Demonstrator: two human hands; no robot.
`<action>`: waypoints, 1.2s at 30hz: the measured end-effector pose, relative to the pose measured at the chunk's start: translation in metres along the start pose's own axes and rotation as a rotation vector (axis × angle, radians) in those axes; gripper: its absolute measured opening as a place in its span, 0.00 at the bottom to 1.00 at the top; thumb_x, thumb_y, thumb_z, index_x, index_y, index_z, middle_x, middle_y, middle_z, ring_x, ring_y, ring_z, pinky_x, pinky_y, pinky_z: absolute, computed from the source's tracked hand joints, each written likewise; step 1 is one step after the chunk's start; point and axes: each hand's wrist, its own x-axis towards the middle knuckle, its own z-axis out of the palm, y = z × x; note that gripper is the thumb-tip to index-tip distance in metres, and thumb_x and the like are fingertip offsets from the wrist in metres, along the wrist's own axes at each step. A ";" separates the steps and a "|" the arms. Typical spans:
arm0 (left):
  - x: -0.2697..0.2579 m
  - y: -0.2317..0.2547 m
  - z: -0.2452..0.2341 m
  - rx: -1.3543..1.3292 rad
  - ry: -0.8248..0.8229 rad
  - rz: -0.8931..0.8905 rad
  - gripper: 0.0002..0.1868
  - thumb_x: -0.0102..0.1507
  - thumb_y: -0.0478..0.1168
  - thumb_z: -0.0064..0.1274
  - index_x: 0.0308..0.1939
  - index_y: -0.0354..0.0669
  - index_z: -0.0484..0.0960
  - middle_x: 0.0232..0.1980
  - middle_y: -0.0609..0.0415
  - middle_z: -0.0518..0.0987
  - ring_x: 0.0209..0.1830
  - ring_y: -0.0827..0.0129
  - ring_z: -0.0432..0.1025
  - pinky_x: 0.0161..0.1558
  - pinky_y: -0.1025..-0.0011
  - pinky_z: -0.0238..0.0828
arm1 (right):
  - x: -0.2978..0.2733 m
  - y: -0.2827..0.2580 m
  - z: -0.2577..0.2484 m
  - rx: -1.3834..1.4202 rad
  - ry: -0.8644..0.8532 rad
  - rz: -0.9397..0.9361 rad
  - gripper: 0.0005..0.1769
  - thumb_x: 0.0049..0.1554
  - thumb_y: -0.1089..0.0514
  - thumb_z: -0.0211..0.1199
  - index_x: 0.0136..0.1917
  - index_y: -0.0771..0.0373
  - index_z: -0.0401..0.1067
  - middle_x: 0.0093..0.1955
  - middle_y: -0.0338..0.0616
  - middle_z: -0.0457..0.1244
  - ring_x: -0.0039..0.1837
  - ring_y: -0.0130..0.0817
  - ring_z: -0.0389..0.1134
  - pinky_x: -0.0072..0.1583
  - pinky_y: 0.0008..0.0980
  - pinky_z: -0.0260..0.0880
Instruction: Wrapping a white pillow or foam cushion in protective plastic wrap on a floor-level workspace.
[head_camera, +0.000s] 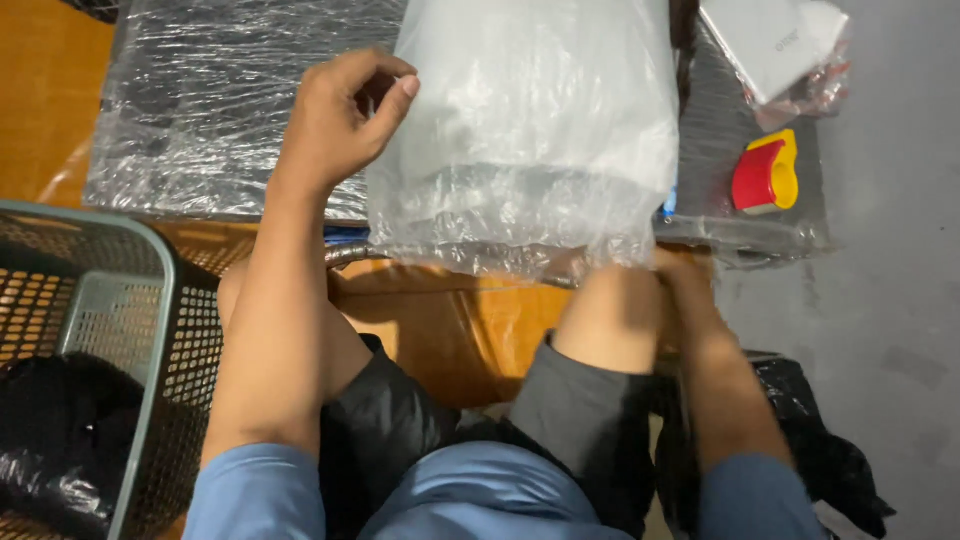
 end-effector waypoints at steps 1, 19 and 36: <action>-0.001 -0.001 -0.001 0.033 -0.043 0.009 0.06 0.70 0.32 0.60 0.45 0.29 0.86 0.31 0.50 0.79 0.24 0.70 0.66 0.27 0.75 0.63 | 0.000 -0.005 0.000 -0.012 -0.041 0.000 0.24 0.50 0.53 0.73 0.56 0.68 0.75 0.51 0.51 0.72 0.52 0.40 0.71 0.51 0.39 0.71; -0.074 0.006 0.068 0.843 -0.815 0.086 0.55 0.44 0.68 0.70 0.65 0.43 0.67 0.59 0.46 0.70 0.63 0.54 0.61 0.66 0.58 0.51 | -0.006 -0.026 -0.011 -0.237 -0.786 0.020 0.29 0.50 0.41 0.73 0.61 0.55 0.76 0.58 0.46 0.72 0.61 0.42 0.71 0.60 0.42 0.73; -0.052 0.051 0.007 0.552 0.216 0.061 0.15 0.67 0.48 0.62 0.32 0.49 0.73 0.25 0.59 0.67 0.18 0.61 0.69 0.24 0.67 0.67 | -0.114 -0.325 -0.022 -0.162 -0.899 0.115 0.36 0.54 0.35 0.69 0.67 0.58 0.67 0.51 0.43 0.73 0.55 0.41 0.76 0.54 0.41 0.80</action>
